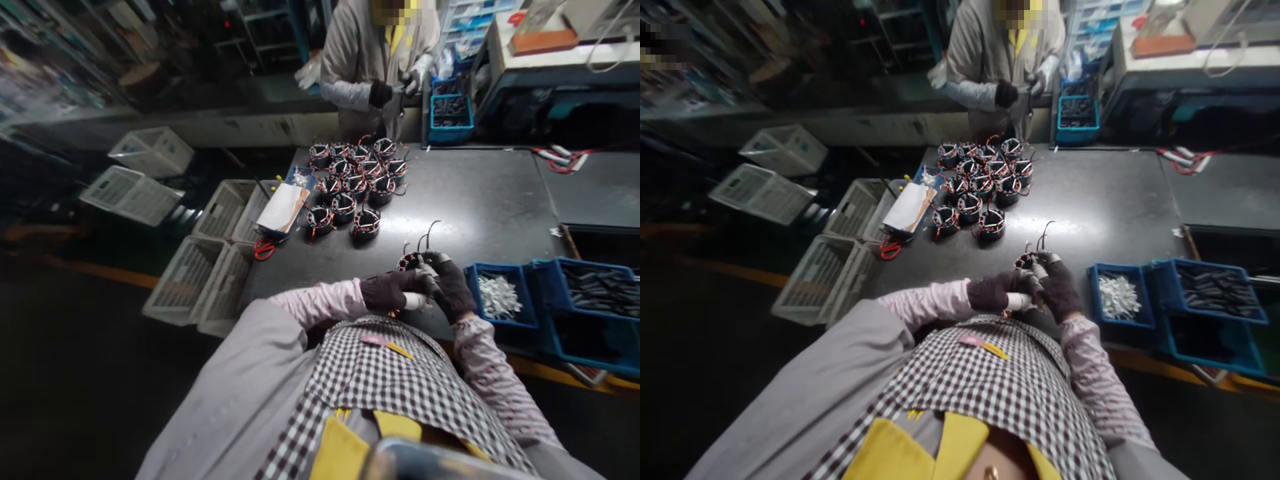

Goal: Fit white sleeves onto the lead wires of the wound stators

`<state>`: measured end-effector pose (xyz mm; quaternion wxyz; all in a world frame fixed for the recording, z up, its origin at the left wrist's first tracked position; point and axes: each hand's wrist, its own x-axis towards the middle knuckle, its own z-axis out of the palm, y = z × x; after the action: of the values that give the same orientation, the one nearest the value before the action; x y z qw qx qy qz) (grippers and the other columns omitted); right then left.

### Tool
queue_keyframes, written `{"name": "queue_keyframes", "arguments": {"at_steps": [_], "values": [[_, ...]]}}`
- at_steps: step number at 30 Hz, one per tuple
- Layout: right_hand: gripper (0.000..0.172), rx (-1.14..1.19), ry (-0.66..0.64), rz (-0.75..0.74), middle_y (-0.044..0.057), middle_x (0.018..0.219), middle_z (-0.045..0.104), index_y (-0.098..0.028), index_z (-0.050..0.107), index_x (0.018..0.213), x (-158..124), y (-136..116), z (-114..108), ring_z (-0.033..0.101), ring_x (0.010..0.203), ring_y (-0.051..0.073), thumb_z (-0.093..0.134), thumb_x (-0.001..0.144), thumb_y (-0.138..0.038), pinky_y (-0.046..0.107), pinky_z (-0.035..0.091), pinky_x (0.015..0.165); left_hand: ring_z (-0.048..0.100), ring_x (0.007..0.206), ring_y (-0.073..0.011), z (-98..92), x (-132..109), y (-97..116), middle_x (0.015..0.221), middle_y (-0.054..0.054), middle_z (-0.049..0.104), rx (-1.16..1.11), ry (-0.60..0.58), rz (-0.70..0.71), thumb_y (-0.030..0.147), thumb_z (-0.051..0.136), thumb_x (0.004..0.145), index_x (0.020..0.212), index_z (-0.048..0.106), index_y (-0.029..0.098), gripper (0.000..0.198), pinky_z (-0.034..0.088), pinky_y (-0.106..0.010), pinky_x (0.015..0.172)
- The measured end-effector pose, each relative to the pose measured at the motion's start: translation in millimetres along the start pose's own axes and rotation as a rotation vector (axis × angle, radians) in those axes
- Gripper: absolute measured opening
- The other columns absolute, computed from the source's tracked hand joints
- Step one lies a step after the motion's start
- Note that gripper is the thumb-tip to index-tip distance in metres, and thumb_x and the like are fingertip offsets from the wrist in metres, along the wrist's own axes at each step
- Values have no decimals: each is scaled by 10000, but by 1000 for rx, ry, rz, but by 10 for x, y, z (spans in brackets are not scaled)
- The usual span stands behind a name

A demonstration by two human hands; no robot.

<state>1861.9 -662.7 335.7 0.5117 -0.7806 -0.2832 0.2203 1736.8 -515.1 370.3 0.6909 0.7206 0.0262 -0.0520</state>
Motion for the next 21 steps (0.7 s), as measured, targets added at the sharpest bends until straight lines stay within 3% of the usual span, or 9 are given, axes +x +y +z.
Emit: {"name": "queue_keyframes", "arguments": {"at_steps": [2,4,7,10,13,16,18,21], "values": [[501,89,5,30,161,1226,805,-191,756,1157,-20,40,-19,728,1144,303,703,834,-571,486,589,1090,683,881,-176,-73,6,31,999,-65,710,-141,177,1,213,769,889,1269,673,161,395,599,-309,841],[449,273,-46,70,120,1153,814,-216,754,1044,-80,64,-59,743,1083,288,781,797,-590,472,627,1035,583,713,-127,-191,44,12,927,-12,659,-226,330,-84,211,772,838,1402,581,166,597,503,-256,676],[476,478,-77,99,84,1115,835,-237,789,1015,-185,15,-131,775,1048,281,930,726,-587,454,668,983,598,747,-127,-240,123,-88,954,-6,671,-404,264,-161,273,850,746,1450,539,177,776,484,-245,692],[569,527,-114,52,93,1191,850,-278,843,1132,-233,-126,-161,799,1114,326,989,700,-619,502,695,990,637,843,-158,-95,215,-204,985,-40,679,-514,177,-45,470,999,635,1242,626,159,778,532,-275,778],[507,490,-192,-12,100,1133,854,-277,862,1042,-234,-220,-159,804,1063,332,953,733,-668,521,699,999,659,869,-178,24,314,-300,997,-64,684,-506,116,41,649,1015,656,1164,651,142,805,552,-299,804],[447,374,-135,-17,99,1028,834,-252,840,958,-246,-86,-235,771,941,289,879,786,-662,496,681,991,699,918,-200,-32,345,-395,1051,-88,722,-361,105,39,657,958,752,1211,661,143,750,585,-332,860],[452,279,22,17,99,1007,818,-238,824,991,-256,176,-379,749,917,279,844,801,-648,497,658,997,743,1022,-247,-125,294,-455,1161,-122,759,-156,203,54,586,907,792,1303,661,150,715,619,-390,940],[374,51,340,135,161,1196,808,-196,829,1110,-254,768,-712,750,1143,308,742,925,-509,492,575,1138,744,1251,-323,-219,141,-517,1364,-170,765,424,364,134,454,813,865,1538,632,155,758,592,-520,1137]]}}
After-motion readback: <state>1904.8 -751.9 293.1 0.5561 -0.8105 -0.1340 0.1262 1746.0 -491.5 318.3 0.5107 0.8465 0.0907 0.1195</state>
